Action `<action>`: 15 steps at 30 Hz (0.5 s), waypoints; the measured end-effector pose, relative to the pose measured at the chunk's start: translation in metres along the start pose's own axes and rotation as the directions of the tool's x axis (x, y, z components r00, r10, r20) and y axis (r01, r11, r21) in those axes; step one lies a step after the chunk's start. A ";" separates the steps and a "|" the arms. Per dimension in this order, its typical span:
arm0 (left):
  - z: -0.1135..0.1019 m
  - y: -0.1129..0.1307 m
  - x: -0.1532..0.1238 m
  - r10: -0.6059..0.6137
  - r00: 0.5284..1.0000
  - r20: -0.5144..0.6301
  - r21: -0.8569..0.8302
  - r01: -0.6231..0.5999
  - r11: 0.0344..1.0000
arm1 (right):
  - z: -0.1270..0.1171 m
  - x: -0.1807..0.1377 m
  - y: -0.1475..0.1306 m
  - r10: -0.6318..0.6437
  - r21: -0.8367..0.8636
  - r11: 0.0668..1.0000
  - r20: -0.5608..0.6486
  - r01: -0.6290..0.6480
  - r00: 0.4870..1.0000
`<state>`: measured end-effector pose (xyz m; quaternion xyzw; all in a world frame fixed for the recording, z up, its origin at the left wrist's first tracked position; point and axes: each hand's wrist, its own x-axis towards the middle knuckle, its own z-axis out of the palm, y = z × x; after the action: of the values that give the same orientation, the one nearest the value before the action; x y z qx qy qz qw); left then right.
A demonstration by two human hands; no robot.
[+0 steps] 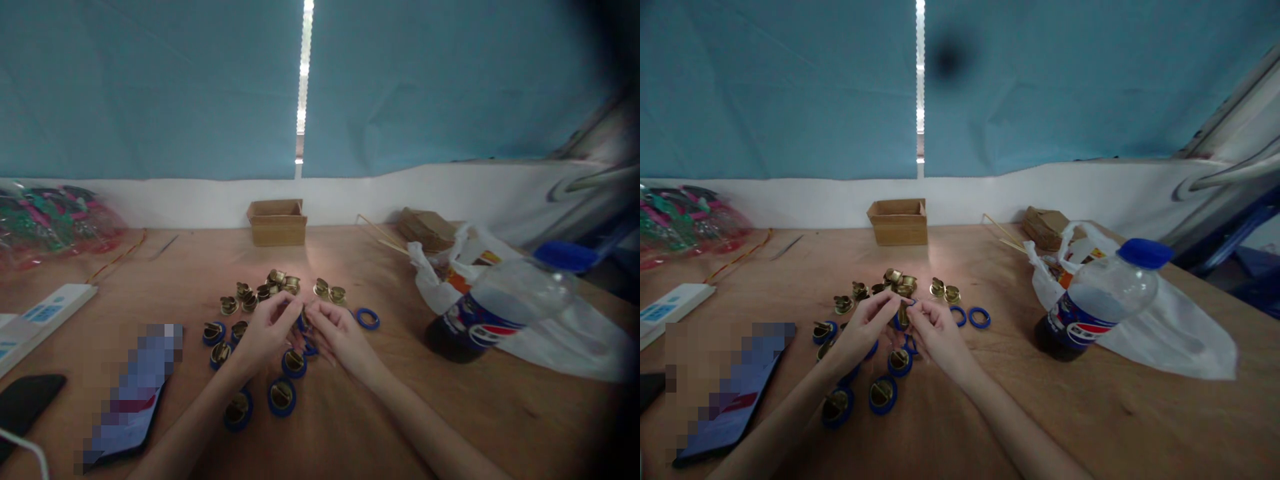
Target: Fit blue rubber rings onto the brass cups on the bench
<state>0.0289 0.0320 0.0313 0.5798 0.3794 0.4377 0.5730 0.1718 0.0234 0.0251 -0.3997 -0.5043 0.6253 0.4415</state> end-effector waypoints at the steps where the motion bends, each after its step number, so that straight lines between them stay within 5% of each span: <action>1: 0.000 0.000 0.000 0.001 1.000 -0.004 0.003 -0.001 1.000 | 0.000 0.000 0.001 -0.001 0.000 1.000 -0.006 0.001 1.000; 7: 0.003 0.002 -0.001 0.004 1.000 -0.019 0.039 -0.003 0.999 | 0.001 0.002 0.003 -0.036 -0.040 0.999 -0.062 0.033 0.997; 15: -0.002 0.005 -0.001 0.158 0.987 0.032 -0.078 -0.155 0.985 | -0.004 0.002 -0.005 -0.208 -0.134 0.973 -0.165 0.187 0.964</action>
<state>0.0261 0.0315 0.0363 0.5941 0.3050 0.4843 0.5652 0.1752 0.0272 0.0293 -0.4268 -0.5361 0.5091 0.5208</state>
